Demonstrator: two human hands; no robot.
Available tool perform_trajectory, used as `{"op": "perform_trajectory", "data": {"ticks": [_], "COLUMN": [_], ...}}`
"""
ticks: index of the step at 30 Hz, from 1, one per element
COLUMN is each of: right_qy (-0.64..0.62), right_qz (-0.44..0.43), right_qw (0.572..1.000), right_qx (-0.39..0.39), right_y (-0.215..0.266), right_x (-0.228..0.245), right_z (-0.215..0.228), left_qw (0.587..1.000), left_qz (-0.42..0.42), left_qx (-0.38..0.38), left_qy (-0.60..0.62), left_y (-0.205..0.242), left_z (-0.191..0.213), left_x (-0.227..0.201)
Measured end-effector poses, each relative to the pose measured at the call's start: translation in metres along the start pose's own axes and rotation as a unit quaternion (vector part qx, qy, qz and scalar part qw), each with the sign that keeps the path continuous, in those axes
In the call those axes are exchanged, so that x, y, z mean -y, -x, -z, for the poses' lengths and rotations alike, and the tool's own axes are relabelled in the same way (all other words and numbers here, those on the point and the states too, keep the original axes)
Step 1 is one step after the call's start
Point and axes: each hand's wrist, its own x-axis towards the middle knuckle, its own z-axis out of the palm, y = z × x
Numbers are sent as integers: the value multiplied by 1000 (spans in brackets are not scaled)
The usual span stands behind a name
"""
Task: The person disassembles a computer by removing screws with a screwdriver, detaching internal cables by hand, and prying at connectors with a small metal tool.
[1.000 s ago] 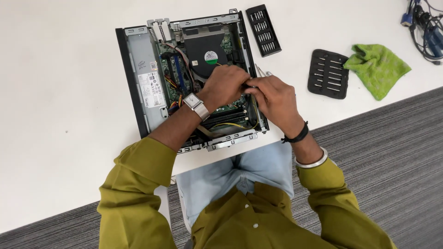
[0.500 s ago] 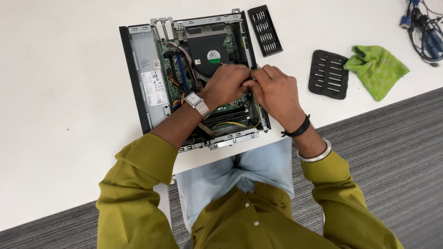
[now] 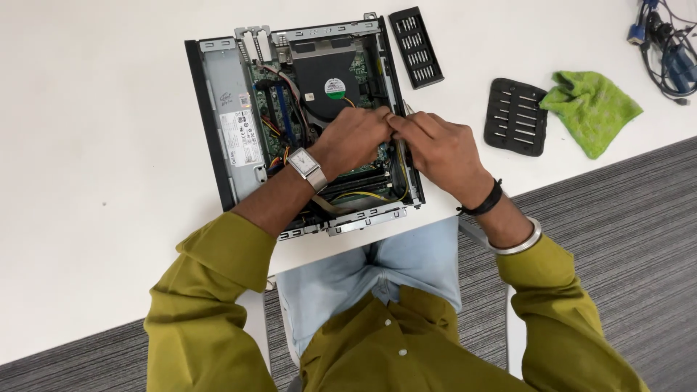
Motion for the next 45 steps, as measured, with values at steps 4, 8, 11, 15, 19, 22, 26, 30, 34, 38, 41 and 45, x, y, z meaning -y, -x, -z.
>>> {"op": "perform_trajectory", "data": {"ticks": [4, 8, 11, 15, 19, 22, 26, 30, 34, 38, 41, 45], "right_qy": [10, 8, 24, 114, 152, 178, 150, 152, 188, 165, 138, 167], "right_qz": [16, 4, 2, 3, 5, 0, 6, 29, 65, 83, 80, 67], "right_qw": [1000, 1000, 1000, 993, 988, 982, 987, 984, 973, 977, 982, 977], "right_qx": [-6, -4, -6, 8, 29, 62, 61, 93, 115, 108, 100, 113], "right_y": [7, 11, 10, 10, 1, 3, 7, 3, -18, -7, -5, -10], "right_x": [-8, -10, -8, -7, -6, -8, -5, -5, 0, -15, -16, -15], "right_z": [-11, -17, -17, -21, -24, -22, -13, -4, 11, -4, -9, -12], "left_qw": [1000, 999, 996, 988, 988, 984, 985, 992, 994, 998, 997, 991], "left_qz": [-6, 9, 32, 36, 46, 49, 38, 17, 4, 29, 47, 73], "left_qx": [-15, -37, -46, -76, -88, -99, -82, -58, -64, -16, 2, -11], "left_qy": [-2, 32, 75, 131, 121, 140, 145, 108, 94, 61, 64, 110], "left_y": [2, 1, 1, -1, 1, 1, 1, 3, 4, 0, 2, -1], "left_z": [7, 2, 15, 25, 10, 3, 8, 11, 13, 8, 15, 20], "left_x": [-4, 3, 2, -6, -2, -1, 2, 1, 1, 4, -1, -2]}}
